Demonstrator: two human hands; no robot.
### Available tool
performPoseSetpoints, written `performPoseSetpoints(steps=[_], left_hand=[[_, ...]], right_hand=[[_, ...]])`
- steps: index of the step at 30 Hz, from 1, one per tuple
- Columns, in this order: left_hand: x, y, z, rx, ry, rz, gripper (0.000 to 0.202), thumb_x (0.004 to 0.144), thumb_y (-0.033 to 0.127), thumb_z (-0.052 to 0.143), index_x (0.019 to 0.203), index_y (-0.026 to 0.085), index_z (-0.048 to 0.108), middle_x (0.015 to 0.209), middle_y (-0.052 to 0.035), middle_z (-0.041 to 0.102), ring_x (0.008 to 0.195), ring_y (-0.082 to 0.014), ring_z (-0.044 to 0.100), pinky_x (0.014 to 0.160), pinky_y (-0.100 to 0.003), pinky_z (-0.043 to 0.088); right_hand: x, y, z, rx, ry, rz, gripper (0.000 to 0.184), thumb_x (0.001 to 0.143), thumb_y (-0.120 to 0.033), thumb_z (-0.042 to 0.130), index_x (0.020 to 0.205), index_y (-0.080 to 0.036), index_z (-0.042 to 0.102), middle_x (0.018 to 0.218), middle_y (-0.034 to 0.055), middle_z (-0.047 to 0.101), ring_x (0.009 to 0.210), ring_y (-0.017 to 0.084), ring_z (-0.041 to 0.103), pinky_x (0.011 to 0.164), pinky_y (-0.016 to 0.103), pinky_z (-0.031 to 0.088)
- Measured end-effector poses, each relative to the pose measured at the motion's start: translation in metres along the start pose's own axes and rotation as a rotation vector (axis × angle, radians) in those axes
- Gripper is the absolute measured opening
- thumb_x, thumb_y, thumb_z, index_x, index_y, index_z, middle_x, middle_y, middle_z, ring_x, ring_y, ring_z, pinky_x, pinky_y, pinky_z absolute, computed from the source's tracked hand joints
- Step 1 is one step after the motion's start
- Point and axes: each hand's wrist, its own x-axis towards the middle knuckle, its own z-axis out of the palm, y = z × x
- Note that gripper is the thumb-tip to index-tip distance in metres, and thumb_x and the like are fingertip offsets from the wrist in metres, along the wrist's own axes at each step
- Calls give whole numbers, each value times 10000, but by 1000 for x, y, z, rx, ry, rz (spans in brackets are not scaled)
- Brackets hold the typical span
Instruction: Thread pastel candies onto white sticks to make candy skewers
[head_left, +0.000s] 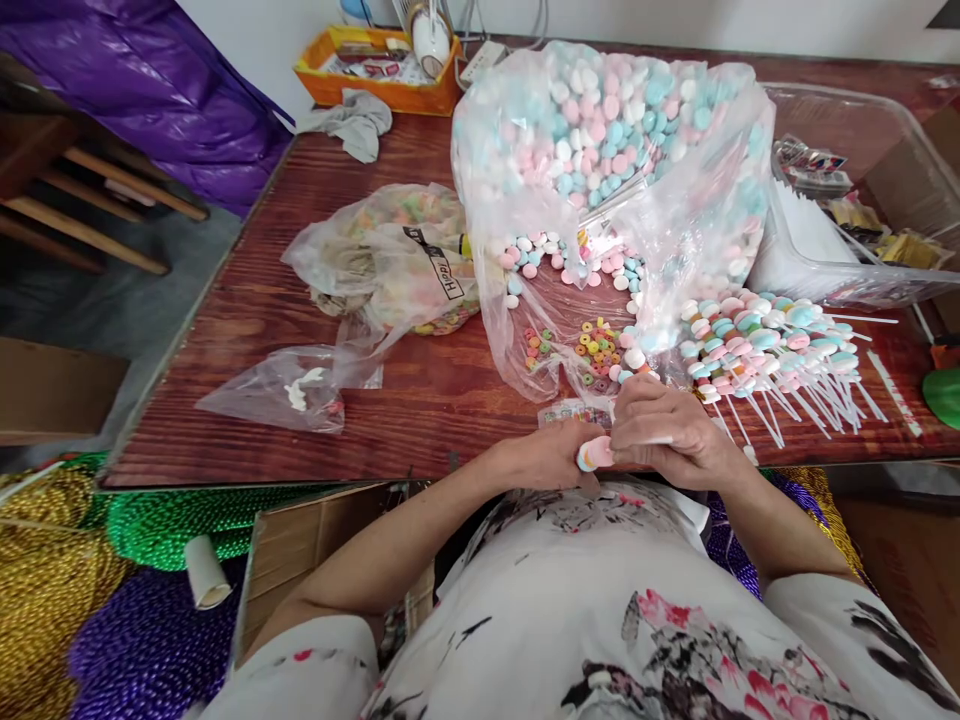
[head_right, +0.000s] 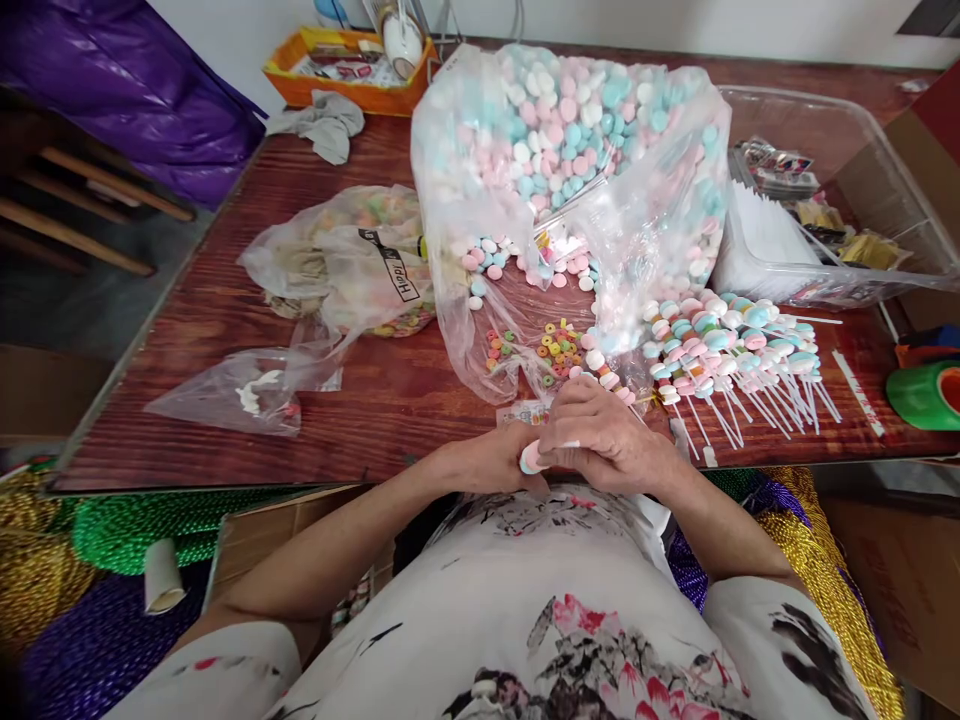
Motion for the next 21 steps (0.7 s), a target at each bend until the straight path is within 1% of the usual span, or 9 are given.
performPoseSetpoints(steps=[2, 5, 7, 10, 13, 15, 17, 19, 21], left_hand=[[2, 1, 0, 60, 103, 73, 385, 611, 257, 828, 940, 157, 654, 824, 9, 650, 770, -181, 590, 677, -263, 477], [1, 3, -4, 49, 282, 133, 489, 700, 296, 787, 1132, 164, 600, 956, -12, 673, 849, -191, 617, 772, -288, 496], [-1, 4, -5, 121, 379, 141, 555, 748, 297, 751, 1247, 175, 540, 1020, -40, 681, 895, -211, 638, 821, -317, 503], [-2, 4, -5, 279, 396, 150, 715, 776, 267, 714, 1417, 200, 405, 1097, -83, 687, 1037, -266, 644, 930, -384, 486], [1, 4, -1, 289, 331, 116, 865, 762, 260, 720, 1502, 198, 278, 1103, -88, 697, 1082, -282, 643, 984, -423, 468], [5, 5, 1, 220, 303, 85, 946, 724, 256, 754, 1519, 200, 245, 1118, -82, 696, 1087, -277, 643, 995, -422, 465], [8, 5, 3, 136, 292, 81, 1013, 668, 250, 802, 1519, 213, 255, 1202, -90, 667, 1140, -280, 618, 1023, -421, 448], [8, 7, 2, 46, 295, 98, 1071, 603, 257, 854, 1510, 222, 285, 1311, -110, 605, 1213, -292, 572, 1058, -420, 419], [2, 8, -3, -66, 275, 97, 1156, 566, 285, 886, 1527, 223, 245, 1324, -122, 586, 1204, -287, 571, 1046, -409, 424]], right_hand=[[-1, 7, 3, -7, 164, 74, 118, 896, -178, 631, 806, -231, 687, 703, 4, 683, 677, 149, 590, 728, 344, 474], [-7, 21, 13, 40, 497, 229, 116, 855, -205, 685, 743, -231, 665, 682, -17, 663, 628, 135, 577, 656, 306, 466], [-11, 29, 23, 106, 661, 353, 153, 836, -245, 707, 695, -227, 649, 638, -27, 628, 597, 130, 554, 618, 295, 451], [-13, 34, 40, 204, 823, 467, 251, 813, -301, 726, 611, -221, 600, 562, -37, 556, 548, 121, 494, 575, 289, 420], [-10, 35, 55, 218, 837, 464, 296, 794, -322, 730, 579, -212, 560, 535, -43, 518, 525, 110, 449, 552, 283, 386], [-9, 35, 61, 199, 780, 476, 304, 790, -320, 721, 570, -204, 547, 524, -50, 500, 508, 97, 421, 534, 272, 355], [-10, 37, 63, 214, 705, 518, 317, 778, -323, 722, 555, -196, 535, 517, -56, 489, 495, 86, 402, 517, 261, 334], [-12, 41, 62, 301, 613, 561, 303, 772, -335, 724, 567, -191, 555, 533, -53, 510, 499, 85, 420, 514, 252, 345], [-15, 46, 58, 425, 558, 576, 275, 784, -357, 720, 606, -189, 593, 555, -45, 540, 513, 92, 452, 524, 250, 376]])
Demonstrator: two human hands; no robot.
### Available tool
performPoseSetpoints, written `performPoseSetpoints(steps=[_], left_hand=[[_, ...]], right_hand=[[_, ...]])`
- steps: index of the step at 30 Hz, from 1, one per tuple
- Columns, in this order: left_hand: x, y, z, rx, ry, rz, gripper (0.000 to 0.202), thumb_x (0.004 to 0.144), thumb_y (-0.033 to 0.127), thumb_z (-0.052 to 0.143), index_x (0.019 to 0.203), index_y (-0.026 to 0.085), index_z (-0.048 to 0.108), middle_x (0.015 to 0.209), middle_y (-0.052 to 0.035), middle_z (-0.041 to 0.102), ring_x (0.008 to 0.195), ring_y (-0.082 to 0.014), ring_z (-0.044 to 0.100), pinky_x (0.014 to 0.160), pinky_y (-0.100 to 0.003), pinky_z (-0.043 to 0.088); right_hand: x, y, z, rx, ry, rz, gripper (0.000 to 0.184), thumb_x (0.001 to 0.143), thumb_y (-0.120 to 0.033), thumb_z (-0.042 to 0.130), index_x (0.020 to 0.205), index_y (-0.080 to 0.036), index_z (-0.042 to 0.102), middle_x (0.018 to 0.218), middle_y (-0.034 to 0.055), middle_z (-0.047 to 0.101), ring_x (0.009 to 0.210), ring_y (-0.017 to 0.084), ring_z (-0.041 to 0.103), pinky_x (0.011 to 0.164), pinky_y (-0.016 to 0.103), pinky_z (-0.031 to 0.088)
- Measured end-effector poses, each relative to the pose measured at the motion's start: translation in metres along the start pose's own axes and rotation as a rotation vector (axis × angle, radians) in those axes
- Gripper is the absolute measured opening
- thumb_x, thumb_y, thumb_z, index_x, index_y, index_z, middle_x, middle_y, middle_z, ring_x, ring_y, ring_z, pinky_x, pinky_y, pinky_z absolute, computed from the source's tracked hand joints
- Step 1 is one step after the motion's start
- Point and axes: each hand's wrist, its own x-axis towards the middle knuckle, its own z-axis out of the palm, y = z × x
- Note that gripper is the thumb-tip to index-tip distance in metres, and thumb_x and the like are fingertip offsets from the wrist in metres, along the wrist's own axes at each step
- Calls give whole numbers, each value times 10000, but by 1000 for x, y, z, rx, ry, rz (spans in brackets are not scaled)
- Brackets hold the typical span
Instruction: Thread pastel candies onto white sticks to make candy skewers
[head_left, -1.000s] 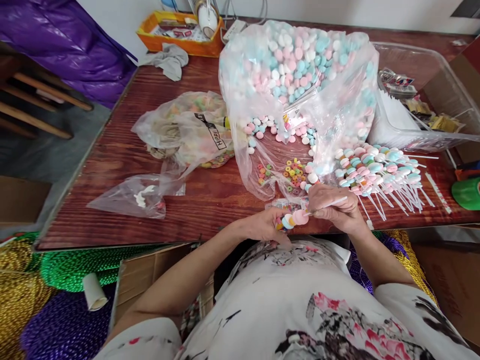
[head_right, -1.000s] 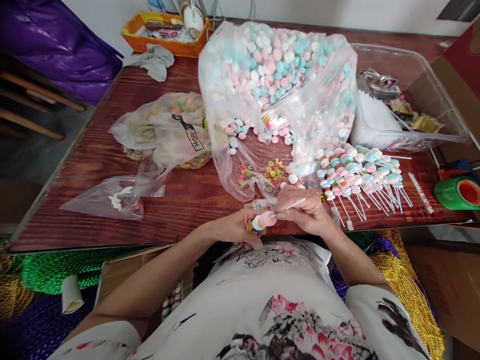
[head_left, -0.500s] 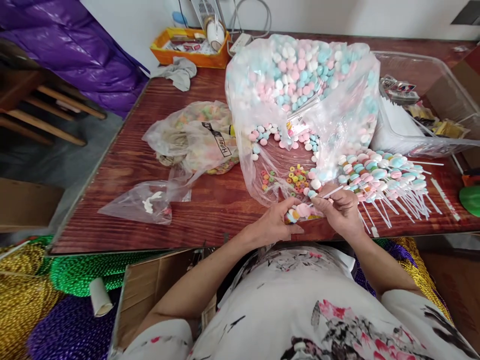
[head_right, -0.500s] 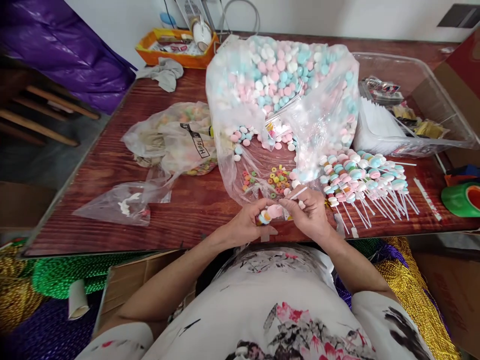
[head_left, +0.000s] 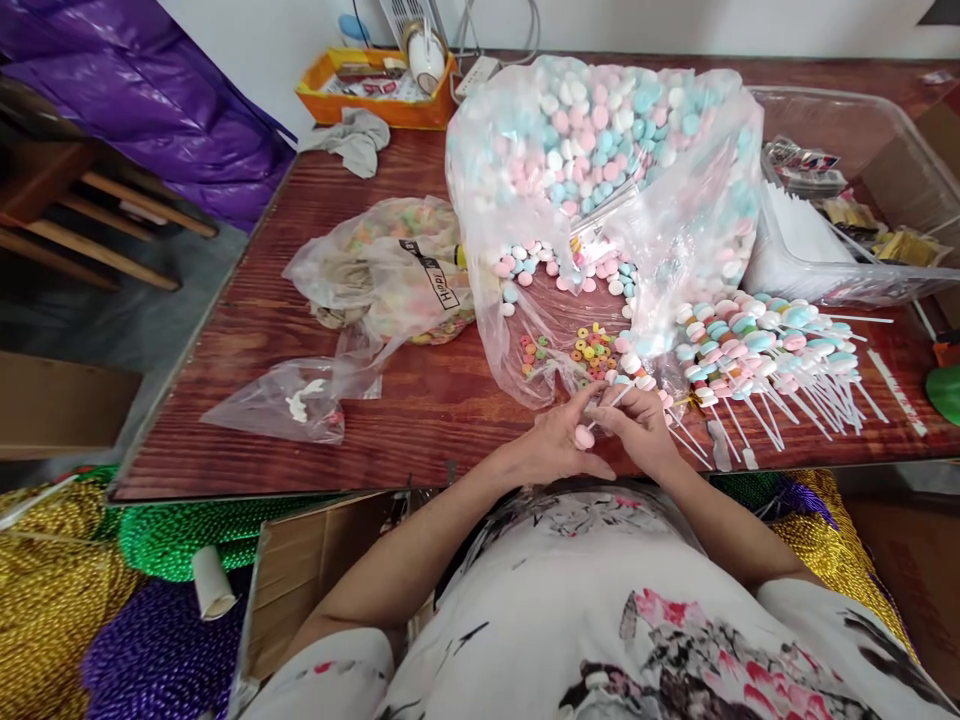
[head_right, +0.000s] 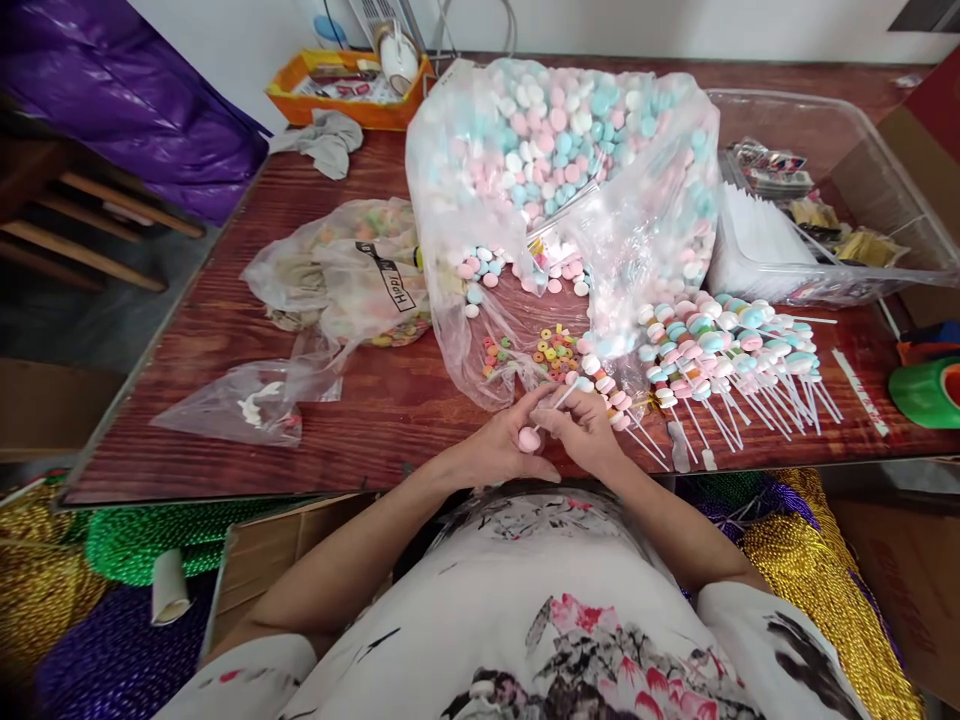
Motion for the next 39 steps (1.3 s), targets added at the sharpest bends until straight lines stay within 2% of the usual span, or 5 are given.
performPoseSetpoints(steps=[5, 11, 23, 30, 39], left_hand=[[-21, 0, -25, -121, -106, -104, 1284, 501, 317, 925, 1541, 223, 178, 1094, -44, 654, 1017, -210, 621, 909, -327, 489], [-32, -22, -14, -329, -342, -368, 483, 555, 428, 882, 837, 130, 627, 596, 48, 559, 502, -97, 496, 482, -228, 447], [-31, -22, 0, 130, 390, -55, 321, 679, 375, 800, 714, 130, 595, 655, 52, 529, 626, -79, 443, 583, -194, 351], [-35, -26, 4, 397, 535, 69, 208, 770, 308, 677, 695, 170, 541, 632, 34, 519, 607, -96, 440, 576, -220, 319], [-35, -11, -13, -145, -128, -87, 409, 635, 419, 835, 667, 137, 540, 622, 55, 478, 593, -78, 413, 548, -198, 341]], right_hand=[[8, 0, -16, 219, 60, -50, 240, 775, -387, 744, 657, -201, 649, 567, -27, 566, 545, 120, 499, 568, 275, 431], [10, -9, -15, 263, -50, -156, 220, 767, -410, 761, 708, -207, 702, 640, 4, 639, 607, 156, 574, 600, 319, 477], [-15, -15, -21, -63, 221, -302, 133, 815, -268, 721, 715, -217, 650, 628, -22, 563, 595, 128, 526, 591, 288, 457], [-17, -11, -18, -28, 251, -351, 100, 817, -207, 711, 733, -227, 661, 641, -27, 562, 614, 130, 517, 649, 313, 470], [1, -16, -37, -141, -162, -388, 82, 835, -186, 688, 848, -256, 727, 713, -10, 675, 679, 159, 610, 742, 380, 532]])
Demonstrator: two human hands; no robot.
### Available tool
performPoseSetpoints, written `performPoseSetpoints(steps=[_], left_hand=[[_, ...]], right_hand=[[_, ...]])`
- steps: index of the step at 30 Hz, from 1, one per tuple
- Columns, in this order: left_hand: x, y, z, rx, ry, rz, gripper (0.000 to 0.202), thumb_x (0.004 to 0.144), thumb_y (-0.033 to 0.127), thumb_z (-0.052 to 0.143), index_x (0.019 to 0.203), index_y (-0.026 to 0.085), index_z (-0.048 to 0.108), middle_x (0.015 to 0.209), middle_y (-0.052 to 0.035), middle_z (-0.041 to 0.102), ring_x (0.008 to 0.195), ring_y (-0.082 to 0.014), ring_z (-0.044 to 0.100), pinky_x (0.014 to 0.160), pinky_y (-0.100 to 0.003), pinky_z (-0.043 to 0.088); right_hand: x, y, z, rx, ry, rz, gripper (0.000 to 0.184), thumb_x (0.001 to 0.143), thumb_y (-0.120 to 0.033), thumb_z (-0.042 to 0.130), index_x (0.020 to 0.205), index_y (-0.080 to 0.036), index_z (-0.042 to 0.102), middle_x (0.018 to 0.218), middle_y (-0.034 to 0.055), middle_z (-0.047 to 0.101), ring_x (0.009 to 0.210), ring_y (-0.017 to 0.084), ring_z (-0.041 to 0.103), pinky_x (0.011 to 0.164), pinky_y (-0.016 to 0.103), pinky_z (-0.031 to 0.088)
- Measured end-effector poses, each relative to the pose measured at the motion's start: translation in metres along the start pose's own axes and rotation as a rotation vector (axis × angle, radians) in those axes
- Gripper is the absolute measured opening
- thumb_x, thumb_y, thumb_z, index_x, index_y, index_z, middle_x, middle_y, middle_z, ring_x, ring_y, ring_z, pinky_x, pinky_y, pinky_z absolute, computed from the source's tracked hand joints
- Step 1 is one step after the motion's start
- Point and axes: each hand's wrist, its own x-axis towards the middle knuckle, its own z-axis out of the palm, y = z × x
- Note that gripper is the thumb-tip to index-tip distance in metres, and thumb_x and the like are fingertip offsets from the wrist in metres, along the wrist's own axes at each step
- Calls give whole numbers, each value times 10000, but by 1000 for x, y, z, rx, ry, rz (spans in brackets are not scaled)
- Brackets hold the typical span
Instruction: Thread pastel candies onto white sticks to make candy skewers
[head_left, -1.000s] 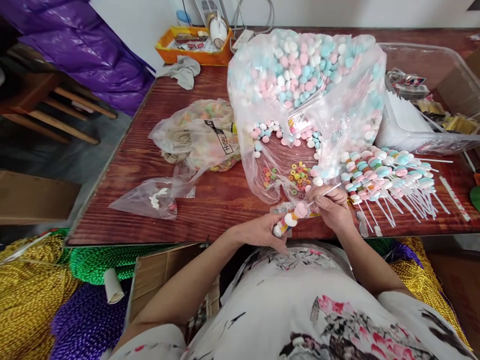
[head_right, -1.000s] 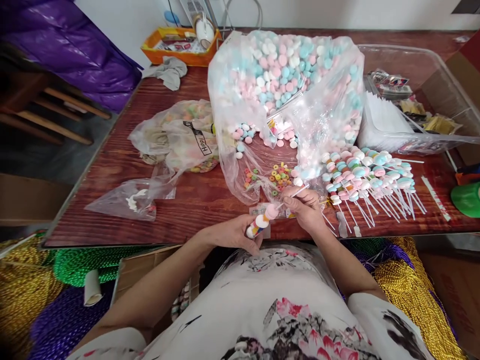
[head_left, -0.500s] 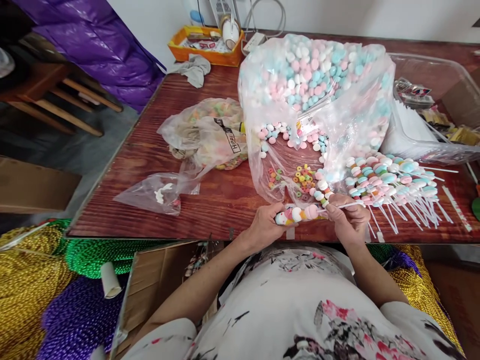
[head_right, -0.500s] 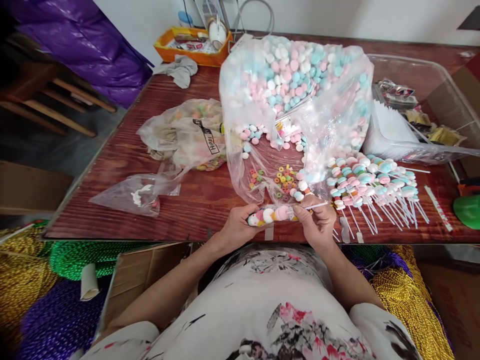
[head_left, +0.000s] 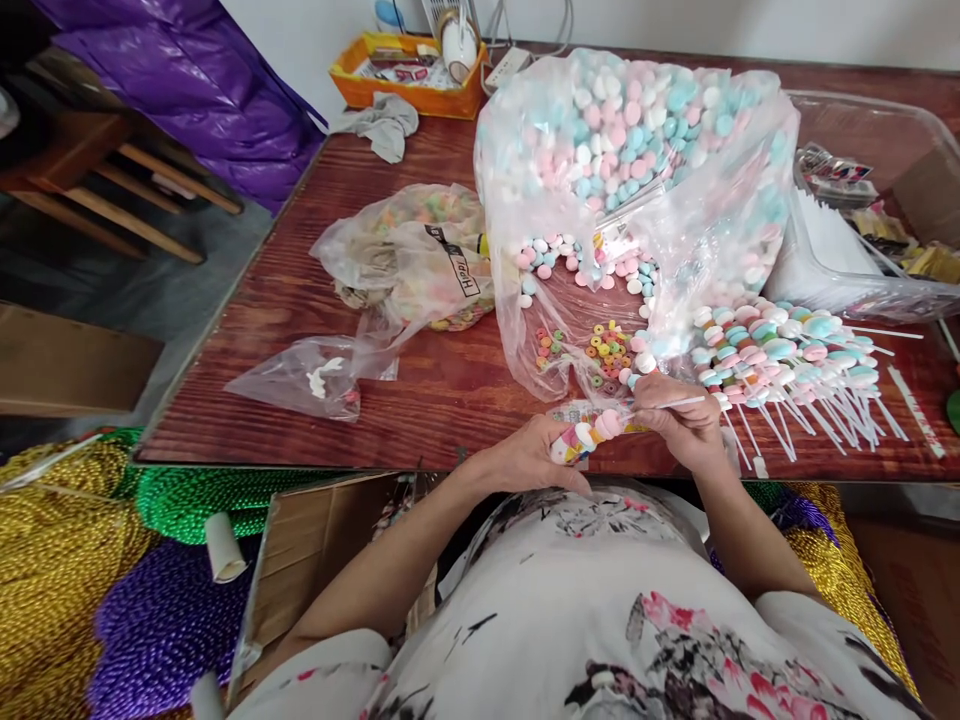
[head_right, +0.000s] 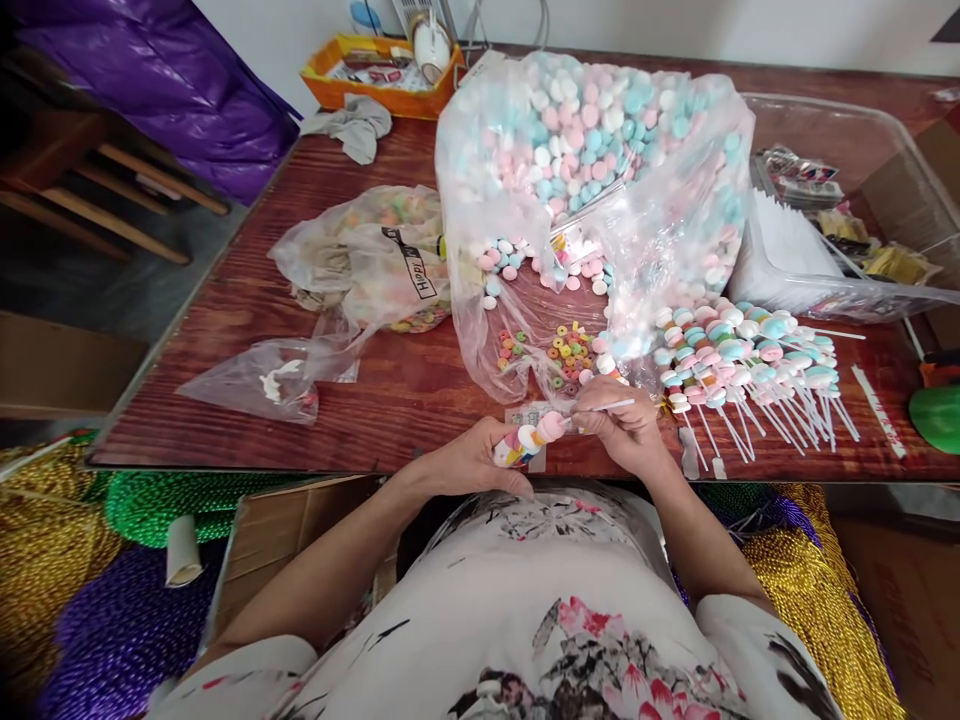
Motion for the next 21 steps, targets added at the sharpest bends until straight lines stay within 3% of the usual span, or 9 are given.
performPoseSetpoints(steps=[6, 10, 13, 16, 19, 21], left_hand=[[-8, -4, -9, -240, -72, -158, 467, 539, 432, 878, 655, 149, 525, 533, 76, 470, 444, -56, 395, 428, -194, 327], [-5, -7, -10, -269, -55, -109, 462, 581, 459, 856, 772, 136, 587, 634, 41, 554, 517, -75, 464, 489, -203, 383], [-1, -5, -5, -57, 55, 8, 453, 663, 466, 813, 907, 135, 623, 764, 7, 615, 672, -122, 541, 628, -233, 446], [1, -5, 4, 343, 193, 70, 540, 670, 463, 814, 1076, 169, 615, 908, -19, 654, 819, -181, 585, 756, -270, 460], [2, -8, 15, 671, 292, 16, 386, 763, 424, 736, 1032, 175, 617, 919, -53, 655, 854, -223, 606, 772, -296, 448], [3, -10, 19, 732, 339, -26, 269, 817, 398, 675, 941, 166, 621, 869, -60, 643, 828, -225, 606, 757, -300, 443]], right_hand=[[2, 4, -4, 98, -89, 76, 67, 847, -249, 686, 796, -237, 728, 667, -2, 650, 661, 165, 590, 735, 386, 522], [0, 7, 1, 198, 21, 137, 167, 835, -340, 699, 715, -225, 717, 625, 3, 637, 657, 179, 584, 748, 405, 514], [-1, 9, 7, 285, 162, 179, 190, 809, -365, 725, 688, -224, 681, 559, -16, 601, 608, 166, 555, 753, 410, 512], [-4, 12, 11, 289, 242, 191, 180, 796, -336, 741, 678, -228, 659, 516, -44, 544, 542, 139, 505, 743, 403, 507], [-11, 14, 15, 220, 269, 130, 151, 790, -298, 746, 682, -229, 666, 533, -41, 554, 560, 145, 518, 754, 409, 502], [-16, 14, 18, 170, 291, 81, 118, 792, -271, 742, 702, -234, 675, 548, -39, 559, 580, 147, 521, 743, 398, 498]])
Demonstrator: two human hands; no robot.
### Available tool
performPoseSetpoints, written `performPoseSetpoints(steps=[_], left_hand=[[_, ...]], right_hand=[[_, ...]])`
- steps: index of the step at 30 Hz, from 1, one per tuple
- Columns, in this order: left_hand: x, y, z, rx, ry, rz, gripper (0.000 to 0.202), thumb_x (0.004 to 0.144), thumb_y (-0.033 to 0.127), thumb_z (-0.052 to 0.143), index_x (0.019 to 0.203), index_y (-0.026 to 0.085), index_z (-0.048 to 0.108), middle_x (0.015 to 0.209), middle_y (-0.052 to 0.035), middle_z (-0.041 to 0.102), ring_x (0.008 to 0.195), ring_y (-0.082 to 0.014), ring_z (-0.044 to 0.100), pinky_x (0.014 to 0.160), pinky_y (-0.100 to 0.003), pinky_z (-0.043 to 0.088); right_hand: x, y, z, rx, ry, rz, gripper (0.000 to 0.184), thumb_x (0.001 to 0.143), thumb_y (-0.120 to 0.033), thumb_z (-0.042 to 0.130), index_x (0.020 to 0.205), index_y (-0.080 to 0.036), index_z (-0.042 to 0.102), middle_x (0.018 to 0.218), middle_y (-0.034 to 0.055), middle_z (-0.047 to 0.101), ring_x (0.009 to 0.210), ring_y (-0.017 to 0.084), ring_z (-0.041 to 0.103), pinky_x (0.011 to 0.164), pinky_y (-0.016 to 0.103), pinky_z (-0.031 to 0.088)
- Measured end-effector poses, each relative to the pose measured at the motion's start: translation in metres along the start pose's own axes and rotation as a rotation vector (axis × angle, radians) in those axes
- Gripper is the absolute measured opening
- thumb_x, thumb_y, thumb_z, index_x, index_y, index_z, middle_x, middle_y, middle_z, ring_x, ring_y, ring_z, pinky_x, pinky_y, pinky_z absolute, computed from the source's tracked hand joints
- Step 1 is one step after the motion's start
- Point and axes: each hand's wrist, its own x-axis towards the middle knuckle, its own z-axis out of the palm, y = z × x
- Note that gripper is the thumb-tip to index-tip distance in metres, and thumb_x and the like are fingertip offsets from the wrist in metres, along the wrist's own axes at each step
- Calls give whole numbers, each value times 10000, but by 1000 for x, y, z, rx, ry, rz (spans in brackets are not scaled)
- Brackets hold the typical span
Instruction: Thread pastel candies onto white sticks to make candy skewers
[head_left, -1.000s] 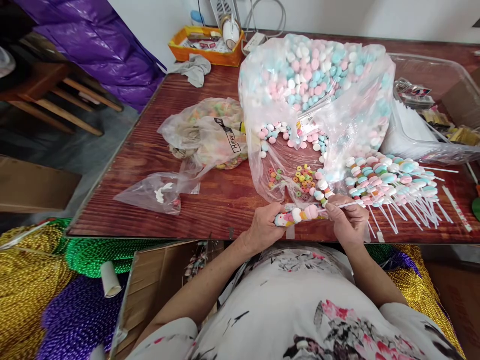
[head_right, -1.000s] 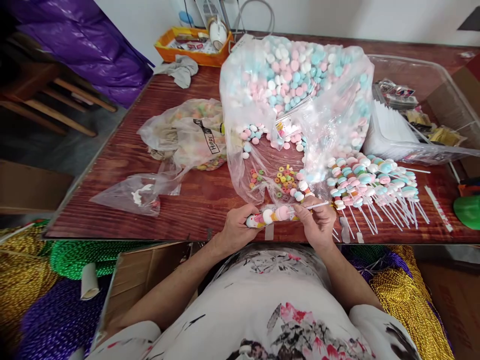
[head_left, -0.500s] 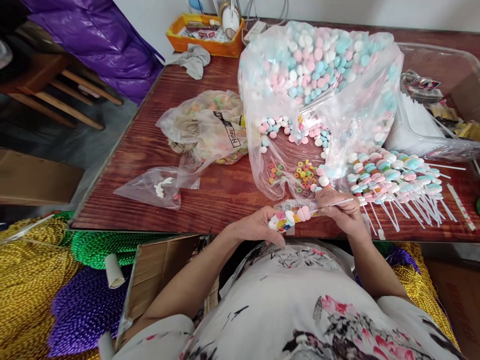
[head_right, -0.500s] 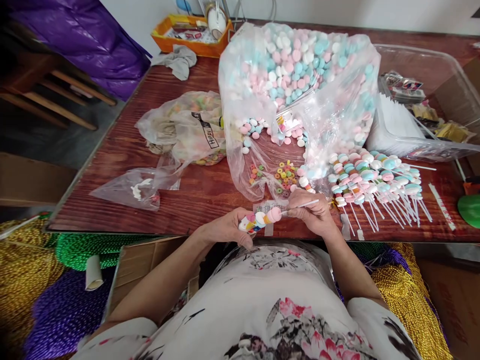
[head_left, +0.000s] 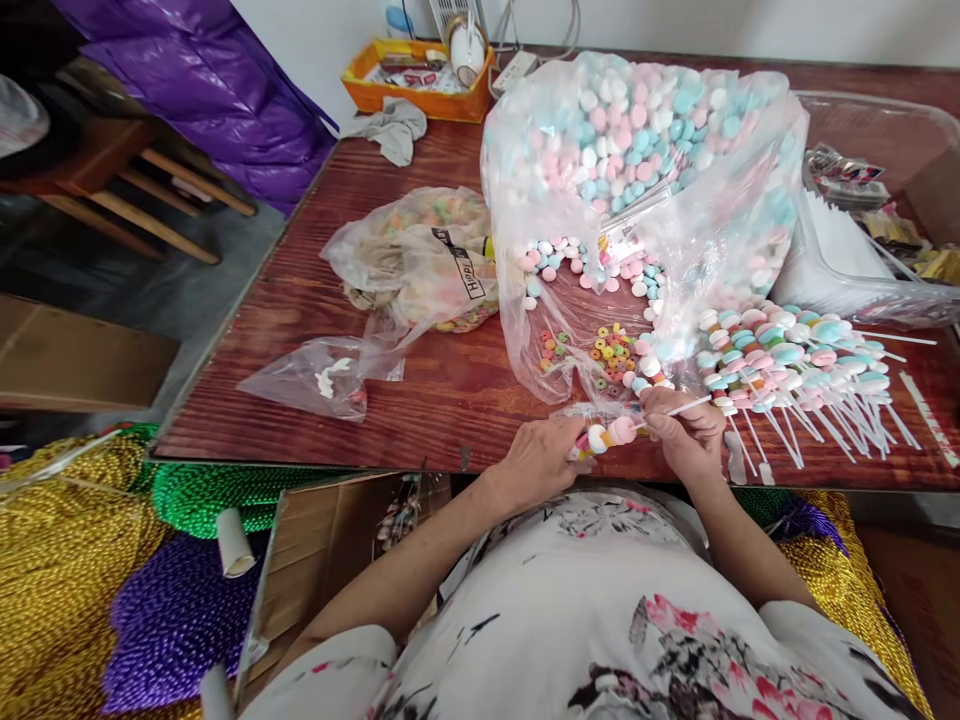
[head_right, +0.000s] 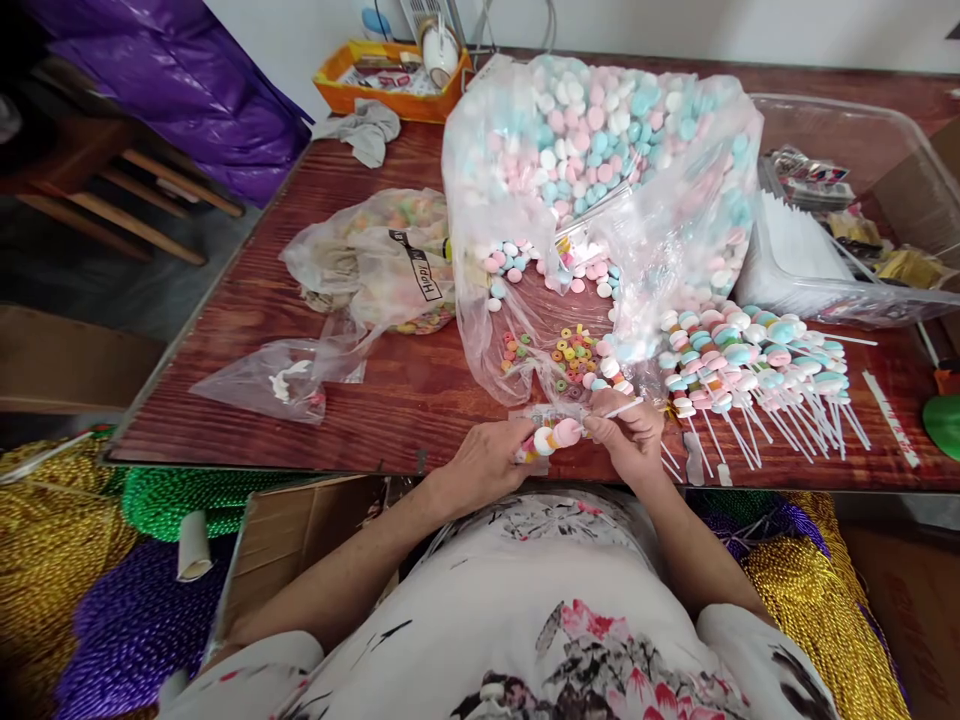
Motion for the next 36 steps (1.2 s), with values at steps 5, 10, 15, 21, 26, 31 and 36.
performPoseSetpoints(steps=[5, 10, 15, 21, 26, 31, 36], left_hand=[[2, -1, -3, -456, -71, -42, 351, 787, 465, 705, 926, 154, 621, 799, -10, 608, 696, -135, 542, 656, -246, 444], [-1, -3, -16, -934, -390, -114, 466, 779, 581, 672, 894, 145, 553, 597, 50, 493, 458, -68, 401, 447, -208, 337], [2, 2, -13, -802, -411, -30, 498, 685, 558, 775, 865, 149, 556, 626, 61, 476, 541, -78, 398, 506, -212, 321], [9, 0, -10, -18, 115, 9, 405, 738, 453, 764, 981, 168, 607, 932, -60, 662, 868, -225, 602, 754, -307, 434], [13, -14, -18, 27, 184, 13, 317, 816, 460, 673, 846, 153, 601, 793, -36, 642, 740, -176, 583, 676, -264, 410], [16, -19, -18, -369, 68, 36, 354, 784, 464, 696, 738, 131, 582, 641, 48, 529, 604, -88, 438, 576, -202, 347], [13, -23, -15, -350, 122, -5, 340, 714, 425, 763, 735, 141, 576, 633, 52, 527, 597, -90, 439, 558, -207, 331]], right_hand=[[-5, -4, 7, -131, 57, -55, 176, 797, -215, 727, 646, -219, 636, 600, -29, 545, 603, 136, 493, 668, 338, 468], [2, -4, 4, -44, -31, -80, 95, 836, -197, 681, 744, -222, 679, 635, -24, 573, 645, 146, 524, 704, 352, 474], [3, -7, 5, -18, -248, 19, 123, 859, -233, 671, 736, -240, 672, 614, -21, 585, 624, 159, 533, 648, 350, 459], [-2, -3, 24, -83, 5, 113, 184, 832, -245, 714, 662, -209, 651, 595, -39, 555, 568, 113, 475, 580, 282, 388], [4, 4, 32, -8, 213, 119, 168, 822, -289, 725, 690, -207, 661, 609, -41, 571, 544, 101, 460, 550, 259, 383], [9, -4, 42, -125, -23, 52, 155, 866, -256, 669, 718, -211, 672, 616, -27, 589, 594, 120, 516, 579, 267, 421], [10, -10, 49, -449, -78, -151, 127, 834, -222, 695, 712, -209, 661, 616, -15, 595, 595, 134, 515, 625, 313, 424]])
